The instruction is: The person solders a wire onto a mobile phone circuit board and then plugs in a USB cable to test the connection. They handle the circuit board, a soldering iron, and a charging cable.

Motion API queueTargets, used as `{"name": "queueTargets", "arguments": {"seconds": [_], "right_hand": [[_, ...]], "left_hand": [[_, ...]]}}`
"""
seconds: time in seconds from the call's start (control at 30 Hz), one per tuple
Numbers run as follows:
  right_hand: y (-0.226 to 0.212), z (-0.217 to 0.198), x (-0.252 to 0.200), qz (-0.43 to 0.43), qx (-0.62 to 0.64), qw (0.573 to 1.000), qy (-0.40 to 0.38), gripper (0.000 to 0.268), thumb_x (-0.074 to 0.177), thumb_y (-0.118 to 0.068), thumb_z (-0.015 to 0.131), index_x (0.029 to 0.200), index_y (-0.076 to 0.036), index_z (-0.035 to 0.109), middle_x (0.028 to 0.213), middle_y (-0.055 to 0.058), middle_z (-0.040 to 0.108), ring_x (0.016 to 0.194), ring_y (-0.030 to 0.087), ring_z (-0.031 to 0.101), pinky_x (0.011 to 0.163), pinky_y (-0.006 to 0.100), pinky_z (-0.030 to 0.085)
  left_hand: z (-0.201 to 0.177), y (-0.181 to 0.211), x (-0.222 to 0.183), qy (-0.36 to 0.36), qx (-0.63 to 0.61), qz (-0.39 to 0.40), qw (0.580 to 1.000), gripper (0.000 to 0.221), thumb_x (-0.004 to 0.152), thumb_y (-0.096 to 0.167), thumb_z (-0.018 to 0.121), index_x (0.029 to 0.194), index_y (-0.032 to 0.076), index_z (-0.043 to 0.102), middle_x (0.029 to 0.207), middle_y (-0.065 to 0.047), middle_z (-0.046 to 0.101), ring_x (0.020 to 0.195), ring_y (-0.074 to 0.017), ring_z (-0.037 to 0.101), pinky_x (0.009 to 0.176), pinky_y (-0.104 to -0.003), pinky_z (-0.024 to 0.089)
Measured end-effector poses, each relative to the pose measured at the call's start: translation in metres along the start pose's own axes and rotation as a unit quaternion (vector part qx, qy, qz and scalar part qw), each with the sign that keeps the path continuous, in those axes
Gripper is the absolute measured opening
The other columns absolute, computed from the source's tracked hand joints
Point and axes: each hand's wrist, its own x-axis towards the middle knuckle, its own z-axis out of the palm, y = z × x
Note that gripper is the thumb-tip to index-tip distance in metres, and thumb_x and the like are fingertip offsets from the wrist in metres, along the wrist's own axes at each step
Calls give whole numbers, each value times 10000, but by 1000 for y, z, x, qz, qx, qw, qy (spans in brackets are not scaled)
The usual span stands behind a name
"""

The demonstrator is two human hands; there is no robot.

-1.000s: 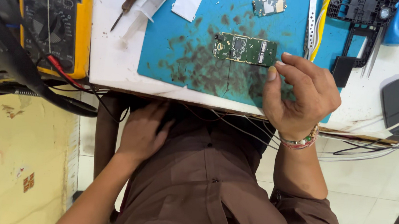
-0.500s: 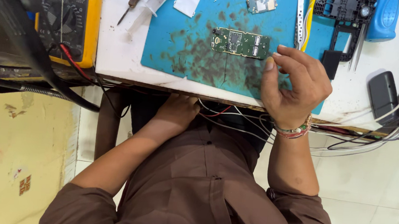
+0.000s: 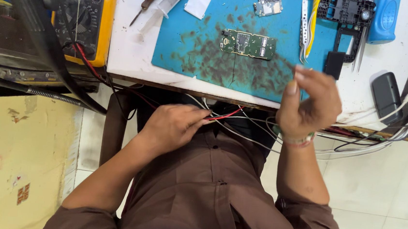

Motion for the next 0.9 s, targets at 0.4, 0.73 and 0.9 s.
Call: {"name": "queueTargets", "arguments": {"seconds": [0.4, 0.73, 0.9], "right_hand": [[-63, 7, -67, 361, 340, 854, -157, 410, 1063, -309, 620, 1232, 63, 663, 1005, 107, 749, 721, 75, 580, 672, 219, 475], [-64, 5, -63, 423, 385, 802, -173, 302, 1098, -203, 569, 1154, 50, 723, 862, 69, 726, 707, 77, 604, 632, 215, 466], [-72, 9, -42, 213, 297, 878, -310, 189, 1075, -125, 590, 1001, 15, 693, 937, 104, 743, 798, 179, 718, 705, 305, 564]], "left_hand": [[5, 34, -5, 52, -119, 56, 990, 193, 921, 88, 741, 1108, 49, 718, 877, -74, 723, 749, -249, 712, 670, -355, 564], [9, 37, -1, 90, -313, -40, 945, 420, 972, 227, 723, 1315, 2, 635, 1169, -130, 726, 1013, -197, 735, 887, -302, 599], [11, 40, 12, 120, -343, -57, 930, 291, 1001, 156, 711, 1233, -19, 698, 1260, -171, 728, 1179, -218, 719, 1012, -315, 567]]}}
